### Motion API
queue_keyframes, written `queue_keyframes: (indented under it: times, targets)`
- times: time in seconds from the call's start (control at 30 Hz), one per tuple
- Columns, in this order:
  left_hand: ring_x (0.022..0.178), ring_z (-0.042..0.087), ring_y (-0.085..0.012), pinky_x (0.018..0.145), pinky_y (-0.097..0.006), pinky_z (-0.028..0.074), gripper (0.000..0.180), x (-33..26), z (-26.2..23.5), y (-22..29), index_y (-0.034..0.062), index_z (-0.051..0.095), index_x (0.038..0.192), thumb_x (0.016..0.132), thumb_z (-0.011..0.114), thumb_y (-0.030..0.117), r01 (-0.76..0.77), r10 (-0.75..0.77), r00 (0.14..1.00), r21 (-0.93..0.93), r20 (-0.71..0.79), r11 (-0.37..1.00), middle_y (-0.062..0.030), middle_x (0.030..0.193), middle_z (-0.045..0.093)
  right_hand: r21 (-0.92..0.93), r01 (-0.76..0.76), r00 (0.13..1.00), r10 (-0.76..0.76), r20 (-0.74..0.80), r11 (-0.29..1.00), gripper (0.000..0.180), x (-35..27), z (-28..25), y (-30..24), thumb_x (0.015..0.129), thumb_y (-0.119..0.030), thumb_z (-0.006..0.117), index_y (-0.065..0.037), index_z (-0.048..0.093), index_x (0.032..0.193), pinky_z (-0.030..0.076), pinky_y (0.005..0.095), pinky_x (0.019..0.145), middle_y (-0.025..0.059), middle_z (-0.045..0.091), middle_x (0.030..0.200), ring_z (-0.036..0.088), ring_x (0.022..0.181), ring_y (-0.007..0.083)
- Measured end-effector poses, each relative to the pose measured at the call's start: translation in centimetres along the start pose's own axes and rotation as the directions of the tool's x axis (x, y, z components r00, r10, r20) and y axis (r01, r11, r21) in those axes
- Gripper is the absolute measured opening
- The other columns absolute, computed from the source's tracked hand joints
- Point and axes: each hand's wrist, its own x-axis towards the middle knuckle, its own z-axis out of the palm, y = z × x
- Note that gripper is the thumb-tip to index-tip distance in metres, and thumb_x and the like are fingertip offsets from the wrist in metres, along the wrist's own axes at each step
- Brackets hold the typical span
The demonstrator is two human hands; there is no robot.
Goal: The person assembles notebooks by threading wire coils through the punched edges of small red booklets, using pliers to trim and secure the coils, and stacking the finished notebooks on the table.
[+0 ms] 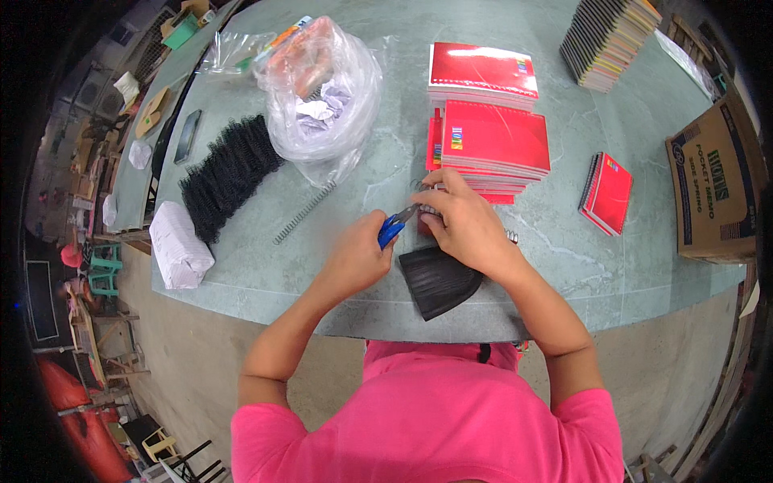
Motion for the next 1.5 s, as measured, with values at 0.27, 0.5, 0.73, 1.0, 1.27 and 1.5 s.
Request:
queue_keyframes:
  times: [0.27,0.5,0.73,1.0,1.27,1.5]
  targets:
    - [0.080,0.062,-0.0205,0.073,-0.033,0.048,0.041,-0.7,-1.5,-0.5,0.0017,0.052,0.118,0.087,0.051,0.029,0.548,0.054,0.787,-0.736,0.615,0.397,-0.0099,0.092,0.063,-0.003,-0.073,0.997,0.073,-0.022,0.997,0.015,0.0,-0.1,-0.5,0.072,-0.005,0.066,0.005,0.058,0.078,0.047,0.0423,0.071,0.0138,0.051,0.096,0.058,0.083,0.0333]
    - [0.075,0.064,-0.0272,0.070,-0.038,0.050,0.035,-0.3,-2.2,-1.2,-0.0007,0.052,0.110,0.090,0.046,0.027,0.763,0.314,0.616,-0.647,0.722,-0.009,-0.0144,0.088,0.063,-0.098,-0.026,0.997,0.019,-0.074,0.995,0.015,-0.1,0.3,-0.4,0.070,-0.007,0.070,0.002,0.061,0.079,0.049,0.0393,0.069,0.0107,0.054,0.101,0.060,0.081,0.0293]
    - [0.070,0.058,-0.0344,0.066,-0.042,0.044,0.028,-0.9,-0.3,-2.1,-0.0023,0.050,0.098,0.088,0.053,0.023,-0.263,0.263,0.964,0.003,-0.047,0.965,-0.0184,0.079,0.059,-0.103,-0.017,0.996,0.008,-0.089,0.995,0.015,0.2,0.7,-0.1,0.071,-0.005,0.069,0.003,0.061,0.081,0.049,0.0391,0.070,0.0113,0.054,0.103,0.060,0.082,0.0299]
    - [0.071,0.056,-0.0121,0.066,-0.027,0.045,0.022,1.9,-2.1,0.5,0.0027,0.058,0.097,0.083,0.064,0.019,0.073,-0.059,0.997,-0.646,0.044,0.760,-0.0025,0.078,0.058,0.003,0.052,0.998,-0.052,0.017,0.999,0.015,-0.8,1.8,-1.8,0.074,-0.007,0.062,0.002,0.058,0.085,0.048,0.0424,0.076,0.0144,0.053,0.098,0.057,0.087,0.0331]
    - [0.076,0.053,-0.0090,0.066,-0.025,0.043,0.031,8.9,-9.4,-3.7,0.0030,0.059,0.106,0.086,0.063,0.026,-0.100,-0.142,0.835,-0.400,-0.532,0.911,-0.0026,0.087,0.060,-0.140,-0.037,0.999,0.033,-0.027,0.989,0.026,-6.3,-3.5,1.2,0.073,-0.009,0.067,-0.003,0.063,0.097,0.048,0.0341,0.067,0.0101,0.057,0.085,0.056,0.075,0.0248]
    - [0.085,0.054,-0.0099,0.070,-0.024,0.043,0.043,7.9,-8.0,-3.6,0.0043,0.055,0.119,0.084,0.065,0.028,-0.063,-0.206,0.856,-0.490,-0.475,0.869,-0.0044,0.104,0.059,-0.177,-0.466,0.639,0.191,-0.745,0.867,0.036,-9.2,-18.4,2.3,0.074,-0.005,0.068,-0.001,0.064,0.110,0.045,0.0224,0.063,0.0020,0.058,0.081,0.055,0.070,0.0082]
